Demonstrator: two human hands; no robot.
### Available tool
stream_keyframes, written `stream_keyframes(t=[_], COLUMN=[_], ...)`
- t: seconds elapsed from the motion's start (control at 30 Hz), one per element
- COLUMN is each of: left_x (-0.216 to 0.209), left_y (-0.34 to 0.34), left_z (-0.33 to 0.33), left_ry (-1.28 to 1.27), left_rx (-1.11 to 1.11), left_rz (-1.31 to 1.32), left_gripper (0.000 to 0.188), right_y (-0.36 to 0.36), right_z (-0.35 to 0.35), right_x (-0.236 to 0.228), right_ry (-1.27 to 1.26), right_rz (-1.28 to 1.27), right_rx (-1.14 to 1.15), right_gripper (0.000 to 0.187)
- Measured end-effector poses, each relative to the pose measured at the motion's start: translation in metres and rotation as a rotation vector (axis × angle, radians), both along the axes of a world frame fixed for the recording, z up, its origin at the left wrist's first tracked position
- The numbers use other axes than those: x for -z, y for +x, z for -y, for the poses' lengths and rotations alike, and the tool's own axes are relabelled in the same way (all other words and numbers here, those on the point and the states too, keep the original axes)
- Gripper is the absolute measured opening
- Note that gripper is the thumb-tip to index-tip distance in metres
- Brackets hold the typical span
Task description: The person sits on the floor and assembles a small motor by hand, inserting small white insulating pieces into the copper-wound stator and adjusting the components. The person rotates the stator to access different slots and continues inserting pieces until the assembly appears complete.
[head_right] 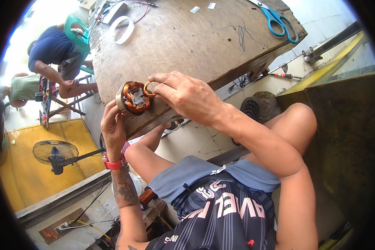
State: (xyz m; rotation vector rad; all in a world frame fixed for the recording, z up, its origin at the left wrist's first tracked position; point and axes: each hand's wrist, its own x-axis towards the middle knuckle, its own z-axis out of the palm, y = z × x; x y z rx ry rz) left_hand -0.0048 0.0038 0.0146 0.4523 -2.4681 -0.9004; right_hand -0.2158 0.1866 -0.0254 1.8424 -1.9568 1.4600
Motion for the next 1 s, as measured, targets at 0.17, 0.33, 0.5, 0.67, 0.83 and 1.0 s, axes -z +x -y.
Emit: stream_keyframes(t=[0.17, 0.33, 0.5, 0.67, 0.83, 1.0], left_x=[-0.006, -0.006, -0.011, -0.016, -0.017, -0.028], left_y=[-0.010, -0.014, -0.016, -0.019, -0.024, -0.030], left_z=[0.006, 0.006, 0.007, 0.013, 0.017, 0.018], left_ry=[0.026, 0.019, -0.036, -0.083, 0.187, 0.475], left_rx=[0.089, 0.085, 0.093, 0.121, 0.017, -0.017], left_rz=[0.080, 0.105, 0.129, 0.158, 0.194, 0.263], left_gripper=[0.030, 0.031, 0.031, 0.028, 0.023, 0.021], right_y=[-0.001, -0.002, -0.002, 0.000, 0.003, 0.005], right_z=[-0.002, -0.003, -0.003, -0.002, 0.007, 0.011], right_x=[-0.002, -0.004, -0.006, -0.006, -0.003, 0.000], right_ry=[0.017, 0.053, 0.043, 0.046, 0.013, 0.007], right_rz=[0.005, -0.017, 0.007, 0.005, -0.067, -0.128], right_rx=[-0.007, -0.014, -0.011, -0.010, -0.022, -0.017], right_gripper=[0.014, 0.024, 0.023, 0.023, 0.021, 0.024])
